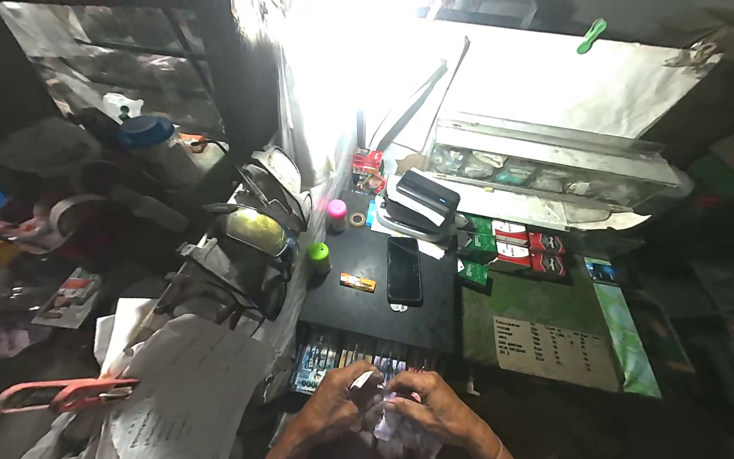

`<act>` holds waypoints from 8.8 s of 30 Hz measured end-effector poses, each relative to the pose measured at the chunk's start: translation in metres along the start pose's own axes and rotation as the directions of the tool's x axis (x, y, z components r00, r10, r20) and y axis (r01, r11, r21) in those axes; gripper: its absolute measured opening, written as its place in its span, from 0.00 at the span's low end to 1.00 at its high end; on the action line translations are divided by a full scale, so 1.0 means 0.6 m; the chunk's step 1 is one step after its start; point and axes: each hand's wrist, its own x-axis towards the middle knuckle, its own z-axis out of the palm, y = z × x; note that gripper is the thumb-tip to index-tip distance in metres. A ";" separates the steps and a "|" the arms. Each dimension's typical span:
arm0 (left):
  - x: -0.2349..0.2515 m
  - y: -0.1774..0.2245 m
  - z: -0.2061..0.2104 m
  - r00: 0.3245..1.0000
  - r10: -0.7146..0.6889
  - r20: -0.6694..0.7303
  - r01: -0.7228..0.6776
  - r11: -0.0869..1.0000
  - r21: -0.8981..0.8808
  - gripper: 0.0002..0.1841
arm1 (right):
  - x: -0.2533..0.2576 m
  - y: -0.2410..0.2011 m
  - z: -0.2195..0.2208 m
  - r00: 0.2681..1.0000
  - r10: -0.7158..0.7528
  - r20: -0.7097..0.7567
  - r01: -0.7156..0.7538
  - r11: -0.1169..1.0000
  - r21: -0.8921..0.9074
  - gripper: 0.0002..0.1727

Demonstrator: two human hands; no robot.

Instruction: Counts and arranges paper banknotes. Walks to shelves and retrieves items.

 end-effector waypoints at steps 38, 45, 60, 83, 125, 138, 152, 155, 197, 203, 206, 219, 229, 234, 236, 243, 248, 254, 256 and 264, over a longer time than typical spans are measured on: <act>0.005 -0.009 0.040 0.844 -0.201 -0.498 0.000 0.927 -0.375 0.14 | 0.013 -0.033 0.068 0.763 0.003 -0.646 0.353 0.836 0.421 0.08; 0.000 0.015 0.071 0.897 -0.071 -0.437 -0.126 0.905 -0.406 0.12 | 0.027 -0.041 0.106 0.748 0.208 -0.630 0.207 0.829 0.520 0.07; -0.013 0.031 0.070 0.910 -0.188 -0.370 -0.019 0.871 -0.491 0.11 | 0.034 -0.046 0.091 0.790 0.201 -0.580 0.084 0.901 0.426 0.06; -0.032 0.031 0.048 0.870 0.107 -0.482 -0.345 0.829 -0.440 0.19 | -0.015 0.003 0.131 0.906 0.033 -0.422 0.120 0.936 0.330 0.11; -0.101 0.025 0.037 0.664 -0.255 -0.703 -0.251 0.809 -0.531 0.15 | 0.038 0.025 0.056 0.701 0.629 -0.337 -0.642 0.762 0.088 0.15; -0.087 -0.005 0.032 0.686 -0.407 -0.604 -0.128 0.749 -0.650 0.17 | -0.006 0.067 0.123 0.968 -0.132 -0.214 -0.090 0.611 -0.786 0.22; -0.075 -0.019 0.037 0.715 -0.422 -0.557 -0.049 0.765 -0.643 0.16 | 0.014 0.083 0.098 0.908 -0.198 -0.369 -0.161 0.650 -0.743 0.13; -0.075 -0.020 0.041 0.743 -0.416 -0.524 -0.020 0.770 -0.638 0.16 | 0.000 0.057 0.104 0.796 -0.282 -0.535 -0.150 0.765 -0.626 0.17; -0.096 0.003 0.030 0.740 -0.242 -0.628 -0.163 0.841 -0.516 0.15 | -0.035 0.063 0.132 0.931 -0.253 -0.263 -0.018 0.689 -0.725 0.15; -0.092 -0.004 0.032 0.766 -0.271 -0.583 -0.125 0.826 -0.549 0.15 | 0.026 0.051 0.100 0.942 0.316 -0.108 -0.263 0.501 -0.824 0.27; -0.092 -0.012 0.032 0.759 -0.308 -0.573 -0.111 0.807 -0.581 0.15 | 0.031 0.063 0.101 0.954 0.270 -0.127 -0.247 0.473 -0.846 0.22; -0.088 -0.029 0.035 0.788 -0.364 -0.498 0.034 0.832 -0.554 0.16 | 0.028 0.087 0.111 0.969 0.096 -0.229 -0.247 0.472 -0.846 0.20; -0.084 -0.013 0.031 0.756 -0.487 -0.436 0.233 0.824 -0.516 0.13 | -0.026 0.078 0.130 0.805 -0.339 -0.487 -0.121 0.709 -0.694 0.13; -0.071 -0.001 0.040 0.768 -0.466 -0.439 0.323 0.874 -0.363 0.18 | -0.052 0.028 0.168 0.789 -0.436 -0.432 0.149 0.819 -0.555 0.10; -0.072 -0.004 0.043 0.782 -0.402 -0.476 0.293 0.911 -0.289 0.18 | -0.054 0.024 0.175 0.807 -0.453 -0.379 0.230 0.831 -0.506 0.11; -0.094 0.011 0.030 0.776 -0.181 -0.605 0.133 0.983 -0.123 0.17 | -0.034 -0.029 0.158 0.765 0.176 -0.620 0.003 0.961 0.276 0.28; -0.093 0.028 0.038 0.797 -0.139 -0.587 0.023 0.979 -0.201 0.13 | 0.002 -0.032 0.154 0.738 0.219 -0.639 0.109 0.895 0.432 0.11; -0.104 0.039 0.030 0.842 -0.142 -0.520 -0.142 0.872 -0.469 0.13 | 0.022 0.006 0.128 0.654 0.108 -0.749 0.088 0.972 0.217 0.11; -0.089 0.026 0.036 0.838 0.017 -0.546 -0.241 0.909 -0.341 0.13 | 0.033 -0.011 0.141 0.692 0.151 -0.706 0.093 0.951 0.295 0.10; -0.066 -0.015 0.046 0.808 0.157 -0.568 -0.282 0.950 -0.138 0.10 | 0.024 -0.064 0.170 0.900 0.170 -0.401 0.119 0.790 0.601 0.10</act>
